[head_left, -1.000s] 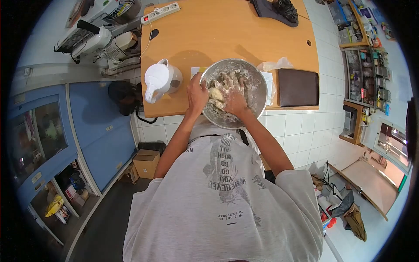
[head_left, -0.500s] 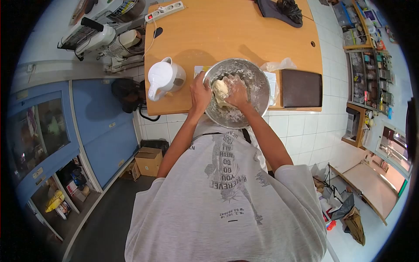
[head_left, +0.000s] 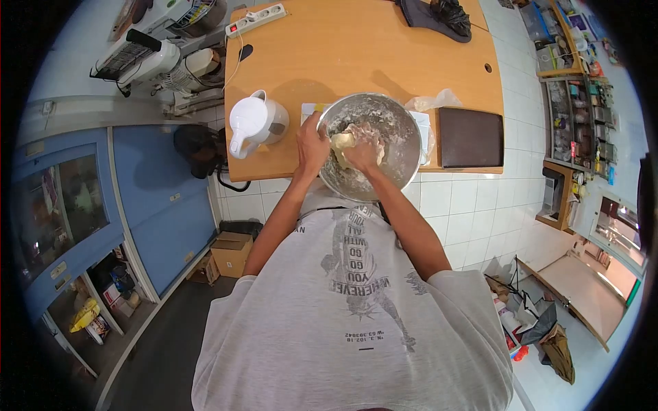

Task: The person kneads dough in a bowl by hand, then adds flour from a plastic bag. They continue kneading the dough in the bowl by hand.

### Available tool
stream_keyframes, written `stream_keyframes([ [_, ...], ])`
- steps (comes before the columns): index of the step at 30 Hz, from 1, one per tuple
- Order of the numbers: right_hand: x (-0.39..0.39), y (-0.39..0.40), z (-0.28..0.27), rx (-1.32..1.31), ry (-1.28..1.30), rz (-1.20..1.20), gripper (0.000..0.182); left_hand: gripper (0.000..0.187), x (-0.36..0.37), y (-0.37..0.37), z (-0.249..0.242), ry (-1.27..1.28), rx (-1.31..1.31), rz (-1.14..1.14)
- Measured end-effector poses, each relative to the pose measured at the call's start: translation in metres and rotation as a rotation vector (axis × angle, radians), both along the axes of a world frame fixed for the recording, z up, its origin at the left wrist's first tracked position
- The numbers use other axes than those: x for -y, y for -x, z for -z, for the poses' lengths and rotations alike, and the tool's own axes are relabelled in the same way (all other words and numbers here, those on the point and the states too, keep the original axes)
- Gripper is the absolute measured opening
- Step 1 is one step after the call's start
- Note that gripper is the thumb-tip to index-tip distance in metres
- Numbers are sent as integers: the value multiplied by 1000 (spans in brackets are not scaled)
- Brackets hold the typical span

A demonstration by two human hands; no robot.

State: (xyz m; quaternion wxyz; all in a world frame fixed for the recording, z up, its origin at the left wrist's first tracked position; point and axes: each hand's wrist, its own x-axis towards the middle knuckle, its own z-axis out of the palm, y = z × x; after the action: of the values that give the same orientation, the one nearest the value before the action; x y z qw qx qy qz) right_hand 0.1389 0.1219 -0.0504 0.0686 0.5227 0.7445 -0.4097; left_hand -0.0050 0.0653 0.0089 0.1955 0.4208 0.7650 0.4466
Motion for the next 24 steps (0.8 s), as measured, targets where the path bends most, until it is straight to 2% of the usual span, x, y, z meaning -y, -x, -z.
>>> stream_keyframes([
  [1,2,9,-1,81,-118,93,77,30,0,1,5,0,-8,-3],
  [5,-2,20,7,30,-122,247,70,32,0,1,1,15,34,13],
  [7,-4,20,-1,132,-49,106,69,32,0,-1,-4,11,42,10],
  [10,8,22,-25,122,-170,27,72,33,-1,-1,-6,15,32,-2],
  [14,-3,26,-22,167,-139,-57,77,33,-2,-1,-5,23,9,-1],
  [16,-14,24,-5,165,76,-126,83,32,-2,1,-3,16,11,17],
  [17,-18,17,-3,164,73,-125,83,31,-2,2,-3,10,15,31],
  [19,-28,-4,-2,-136,214,-135,86,31,-1,2,-4,-11,32,25],
  [20,-35,-11,-9,-134,213,-135,86,31,-1,1,-4,-31,52,19],
  [22,-46,-20,-32,-226,447,-260,89,32,0,0,-2,-13,50,23],
  [23,-41,-20,-28,-224,449,-261,89,33,0,1,-1,4,44,25],
  [24,-32,-21,-15,-135,305,-267,86,33,0,1,-2,6,44,23],
])
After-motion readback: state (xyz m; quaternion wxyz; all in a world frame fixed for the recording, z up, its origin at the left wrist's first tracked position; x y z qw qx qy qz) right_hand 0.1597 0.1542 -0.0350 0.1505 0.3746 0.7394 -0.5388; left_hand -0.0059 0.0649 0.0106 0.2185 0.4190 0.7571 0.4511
